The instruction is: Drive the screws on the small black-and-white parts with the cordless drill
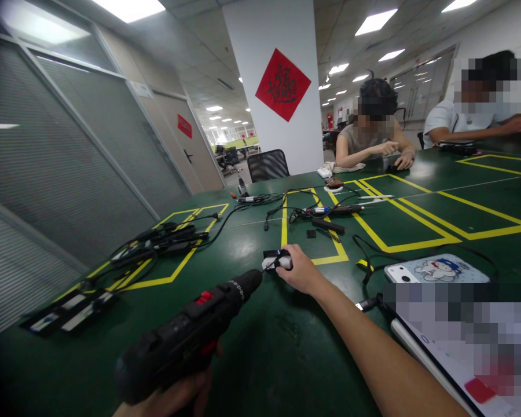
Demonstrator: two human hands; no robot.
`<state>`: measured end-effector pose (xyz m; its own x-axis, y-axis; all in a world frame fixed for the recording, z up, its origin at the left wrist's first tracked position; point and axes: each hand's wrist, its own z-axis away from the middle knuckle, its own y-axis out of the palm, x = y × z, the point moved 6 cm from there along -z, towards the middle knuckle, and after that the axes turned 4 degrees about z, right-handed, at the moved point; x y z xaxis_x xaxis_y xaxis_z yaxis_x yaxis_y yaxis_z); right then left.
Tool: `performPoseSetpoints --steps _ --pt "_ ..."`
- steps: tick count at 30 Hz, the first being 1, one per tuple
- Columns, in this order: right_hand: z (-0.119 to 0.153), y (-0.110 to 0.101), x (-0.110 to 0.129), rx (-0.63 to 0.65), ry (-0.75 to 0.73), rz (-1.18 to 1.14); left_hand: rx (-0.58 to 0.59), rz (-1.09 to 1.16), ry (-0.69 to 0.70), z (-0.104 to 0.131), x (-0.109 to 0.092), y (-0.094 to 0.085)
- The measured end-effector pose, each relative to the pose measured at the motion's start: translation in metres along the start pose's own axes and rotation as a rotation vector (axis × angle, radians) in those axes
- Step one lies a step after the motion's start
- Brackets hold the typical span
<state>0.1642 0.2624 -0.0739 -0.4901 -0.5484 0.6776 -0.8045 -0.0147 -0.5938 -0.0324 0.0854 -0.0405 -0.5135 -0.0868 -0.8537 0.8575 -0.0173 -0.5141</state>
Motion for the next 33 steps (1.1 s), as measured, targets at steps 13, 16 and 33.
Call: performPoseSetpoints --steps 13,16,33 --pt "0.001 -0.001 0.001 0.003 0.007 0.009 0.035 0.042 -0.009 0.003 0.002 0.002" --pt "0.001 -0.001 0.001 0.011 0.017 0.004 0.052 0.057 0.001 0.004 -0.003 0.004" --pt "0.000 -0.001 0.002 -0.001 0.004 -0.005 0.111 0.240 -0.018 0.003 0.002 0.008"
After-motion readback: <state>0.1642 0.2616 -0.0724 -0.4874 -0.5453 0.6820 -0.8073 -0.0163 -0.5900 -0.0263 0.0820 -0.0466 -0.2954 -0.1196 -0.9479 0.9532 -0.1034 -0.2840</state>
